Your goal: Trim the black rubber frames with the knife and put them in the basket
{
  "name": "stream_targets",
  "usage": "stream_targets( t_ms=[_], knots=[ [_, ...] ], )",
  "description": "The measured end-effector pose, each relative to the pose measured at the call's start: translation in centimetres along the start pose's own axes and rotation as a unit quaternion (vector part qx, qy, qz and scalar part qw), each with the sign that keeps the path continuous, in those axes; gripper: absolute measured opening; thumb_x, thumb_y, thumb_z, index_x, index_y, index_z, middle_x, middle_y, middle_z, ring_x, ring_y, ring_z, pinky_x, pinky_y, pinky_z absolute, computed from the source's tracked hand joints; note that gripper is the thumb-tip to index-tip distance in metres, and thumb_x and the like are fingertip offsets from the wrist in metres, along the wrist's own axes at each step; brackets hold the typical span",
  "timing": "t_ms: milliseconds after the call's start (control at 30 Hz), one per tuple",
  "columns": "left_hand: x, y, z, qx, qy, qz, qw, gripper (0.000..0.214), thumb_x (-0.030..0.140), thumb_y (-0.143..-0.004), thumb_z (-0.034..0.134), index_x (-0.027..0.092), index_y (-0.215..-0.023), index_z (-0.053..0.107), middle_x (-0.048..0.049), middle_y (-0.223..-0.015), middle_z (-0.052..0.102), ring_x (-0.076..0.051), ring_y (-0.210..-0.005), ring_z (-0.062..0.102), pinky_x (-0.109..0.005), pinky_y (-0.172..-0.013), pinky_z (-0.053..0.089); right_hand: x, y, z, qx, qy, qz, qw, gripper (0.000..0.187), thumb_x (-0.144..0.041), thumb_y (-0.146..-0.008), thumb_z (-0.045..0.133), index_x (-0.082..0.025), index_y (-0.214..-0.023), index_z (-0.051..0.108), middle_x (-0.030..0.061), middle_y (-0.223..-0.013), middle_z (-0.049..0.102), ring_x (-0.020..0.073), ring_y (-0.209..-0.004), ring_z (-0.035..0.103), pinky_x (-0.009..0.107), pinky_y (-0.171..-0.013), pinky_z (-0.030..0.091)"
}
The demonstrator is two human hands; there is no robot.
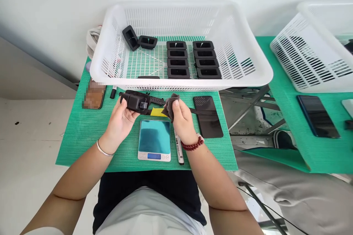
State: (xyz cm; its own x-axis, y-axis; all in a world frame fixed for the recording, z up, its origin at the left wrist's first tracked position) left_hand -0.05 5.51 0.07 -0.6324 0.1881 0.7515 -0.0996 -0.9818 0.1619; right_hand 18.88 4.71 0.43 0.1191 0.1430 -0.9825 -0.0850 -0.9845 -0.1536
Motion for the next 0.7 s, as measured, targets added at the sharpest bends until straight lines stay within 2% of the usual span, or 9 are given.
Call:
stream_targets(
  t_ms=[233, 367, 433, 567, 633, 700],
  knots=[
    [-0.6, 0.3, 0.8, -0.013, -0.009, -0.003, 1.000, 0.029, 0.035, -0.081, 0.067, 0.023, -0.105, 0.054, -0.0002, -0.099, 0.067, -0.013, -0.089, 0.067, -0.027, -0.081, 0.056, -0.6, 0.7, 1.8, -0.107, 0.107, -0.057, 0.987, 0.034, -0.047, -0.097, 0.032, -0.022, -0.086, 0.051, 0.0022, -0.080, 0.056, 0.0150, -0.074, 0.052, 0.030, -0.069, 0.047],
    [-1.1, 0.6, 1.1, -0.039, -0.040, -0.003, 0.998, 0.037, 0.037, -0.079, 0.069, 0.025, -0.110, 0.052, -0.0018, -0.106, 0.064, -0.017, -0.097, 0.066, -0.029, -0.079, 0.057, -1.2, 1.0, 2.6, -0.132, 0.156, -0.111, 0.973, 0.028, -0.043, -0.097, 0.034, -0.022, -0.094, 0.052, 0.0025, -0.081, 0.058, 0.0153, -0.073, 0.053, 0.029, -0.067, 0.045],
    [-1.6, 0.9, 1.1, -0.051, -0.064, -0.012, 0.997, 0.040, 0.040, -0.078, 0.070, 0.025, -0.111, 0.053, -0.0029, -0.108, 0.062, -0.019, -0.095, 0.066, -0.030, -0.075, 0.058, -1.0, 0.8, 2.4, -0.101, 0.165, -0.102, 0.976, 0.029, -0.041, -0.097, 0.034, -0.021, -0.085, 0.051, 0.0008, -0.073, 0.056, 0.0141, -0.065, 0.051, 0.028, -0.061, 0.043],
    [-2.6, 1.5, 1.5, -0.106, -0.117, -0.047, 0.986, 0.046, 0.044, -0.075, 0.071, 0.025, -0.114, 0.055, -0.0061, -0.111, 0.061, -0.021, -0.094, 0.065, -0.029, -0.068, 0.058, -0.3, -0.1, 0.4, 0.017, 0.158, -0.047, 0.986, 0.030, -0.040, -0.096, 0.038, -0.021, -0.077, 0.051, -0.0004, -0.068, 0.053, 0.0131, -0.061, 0.049, 0.027, -0.057, 0.040],
    [-2.5, 1.5, 1.5, -0.110, -0.130, -0.038, 0.985, 0.049, 0.044, -0.072, 0.074, 0.024, -0.113, 0.056, -0.0068, -0.111, 0.061, -0.021, -0.098, 0.064, -0.029, -0.071, 0.058, -0.2, -0.6, -0.8, 0.058, 0.170, -0.053, 0.982, 0.028, -0.040, -0.094, 0.042, -0.020, -0.081, 0.055, 0.0007, -0.072, 0.057, 0.0138, -0.065, 0.051, 0.027, -0.059, 0.041],
    [-2.0, 1.2, 1.2, -0.090, -0.133, -0.018, 0.987, 0.050, 0.041, -0.069, 0.078, 0.023, -0.111, 0.056, -0.0063, -0.108, 0.063, -0.020, -0.095, 0.064, -0.028, -0.069, 0.057, -0.6, -0.9, -2.0, 0.087, 0.209, -0.085, 0.970, 0.026, -0.039, -0.093, 0.045, -0.020, -0.080, 0.057, 0.0012, -0.072, 0.057, 0.0141, -0.066, 0.052, 0.028, -0.059, 0.040]
  ],
)
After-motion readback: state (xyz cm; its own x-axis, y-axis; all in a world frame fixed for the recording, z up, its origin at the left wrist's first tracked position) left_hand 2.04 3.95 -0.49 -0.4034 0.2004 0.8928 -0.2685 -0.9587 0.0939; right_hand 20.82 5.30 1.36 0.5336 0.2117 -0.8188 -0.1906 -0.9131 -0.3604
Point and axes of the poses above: each hand's wrist, its own y-axis away from the middle knuckle, its own z-axis out of the palm, x = y × z, the point moved 5 cm from there along -y, towards the middle knuckle
